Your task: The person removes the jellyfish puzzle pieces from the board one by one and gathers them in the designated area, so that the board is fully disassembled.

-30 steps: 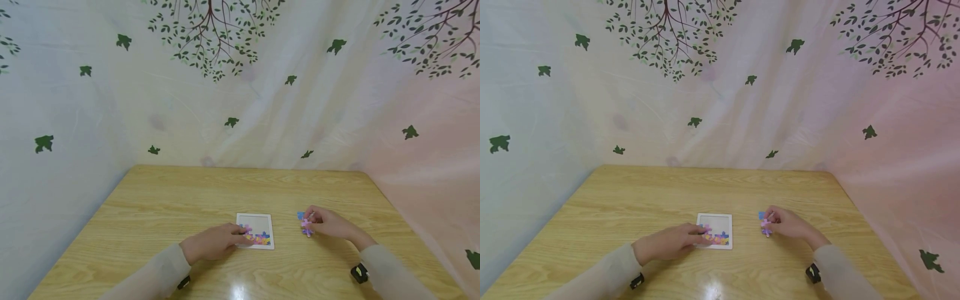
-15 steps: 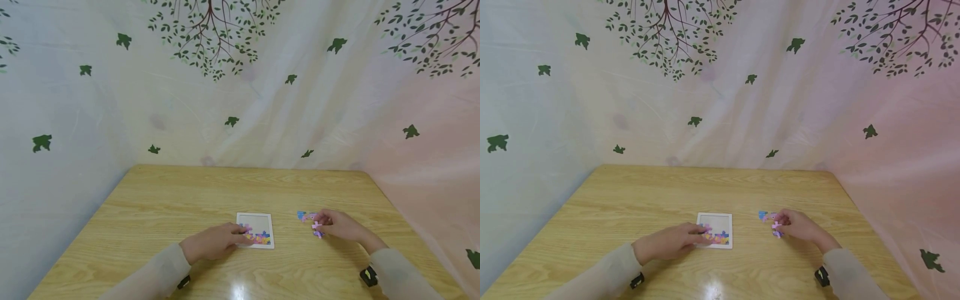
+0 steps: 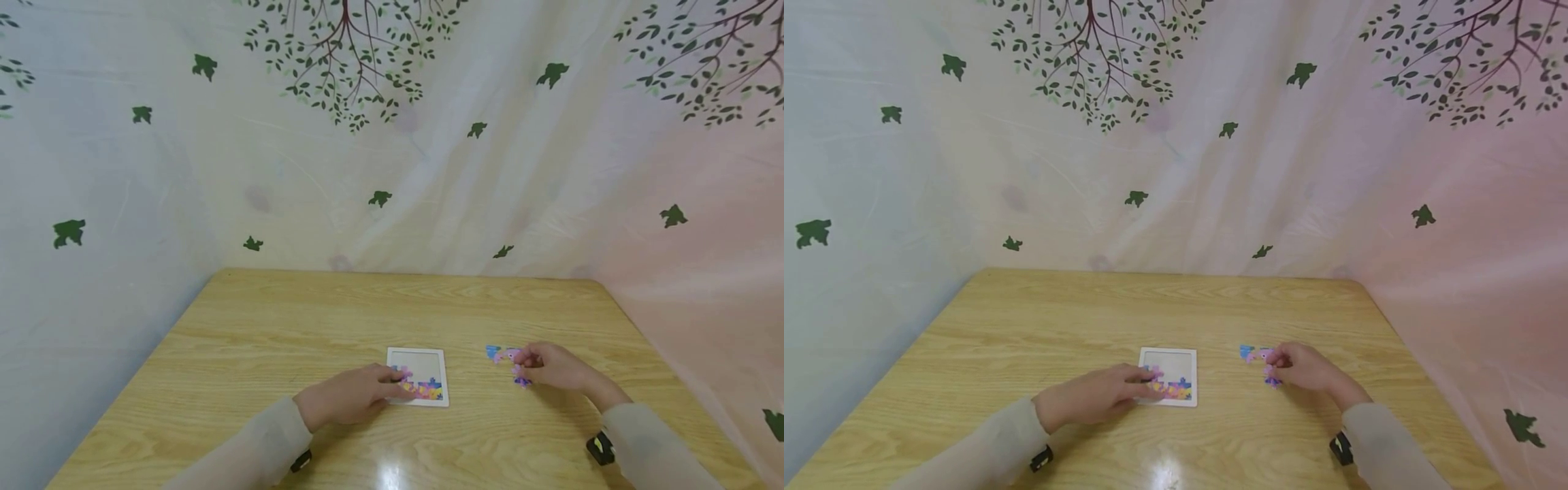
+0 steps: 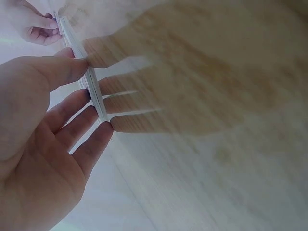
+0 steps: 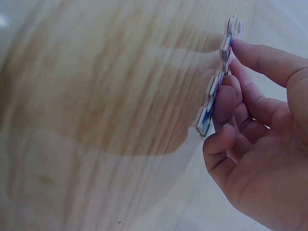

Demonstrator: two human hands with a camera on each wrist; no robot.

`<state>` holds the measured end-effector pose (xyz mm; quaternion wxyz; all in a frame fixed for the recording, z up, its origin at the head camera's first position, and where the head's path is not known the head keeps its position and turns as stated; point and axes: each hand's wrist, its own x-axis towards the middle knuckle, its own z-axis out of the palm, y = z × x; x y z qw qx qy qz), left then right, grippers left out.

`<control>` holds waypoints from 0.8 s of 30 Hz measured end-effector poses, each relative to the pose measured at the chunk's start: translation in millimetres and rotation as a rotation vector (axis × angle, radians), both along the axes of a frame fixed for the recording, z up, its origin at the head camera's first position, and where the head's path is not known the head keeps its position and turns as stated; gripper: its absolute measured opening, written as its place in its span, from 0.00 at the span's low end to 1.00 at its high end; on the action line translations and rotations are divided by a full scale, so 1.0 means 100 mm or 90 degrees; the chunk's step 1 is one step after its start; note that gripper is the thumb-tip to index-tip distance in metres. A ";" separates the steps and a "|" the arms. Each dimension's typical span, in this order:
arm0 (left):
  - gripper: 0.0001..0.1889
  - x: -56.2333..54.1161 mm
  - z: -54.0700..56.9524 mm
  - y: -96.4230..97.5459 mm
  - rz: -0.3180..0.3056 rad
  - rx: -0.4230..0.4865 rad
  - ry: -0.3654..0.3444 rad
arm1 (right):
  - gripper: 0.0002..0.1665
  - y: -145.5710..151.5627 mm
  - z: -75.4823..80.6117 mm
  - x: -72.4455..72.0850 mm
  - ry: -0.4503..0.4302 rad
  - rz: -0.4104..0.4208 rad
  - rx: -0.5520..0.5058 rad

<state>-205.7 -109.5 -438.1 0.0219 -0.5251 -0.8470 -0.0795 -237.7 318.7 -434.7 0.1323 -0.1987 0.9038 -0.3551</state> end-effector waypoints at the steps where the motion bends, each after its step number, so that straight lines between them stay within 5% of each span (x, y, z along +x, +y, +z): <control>1: 0.21 0.00 0.00 0.00 -0.001 0.001 0.000 | 0.12 0.00 0.00 0.00 -0.002 -0.001 0.002; 13: 0.22 -0.01 -0.03 0.00 -0.007 0.009 0.019 | 0.13 0.00 -0.01 0.00 -0.002 -0.008 0.007; 24: 0.22 0.00 -0.01 0.00 0.004 0.015 -0.024 | 0.15 -0.03 0.01 0.01 -0.009 -0.008 0.006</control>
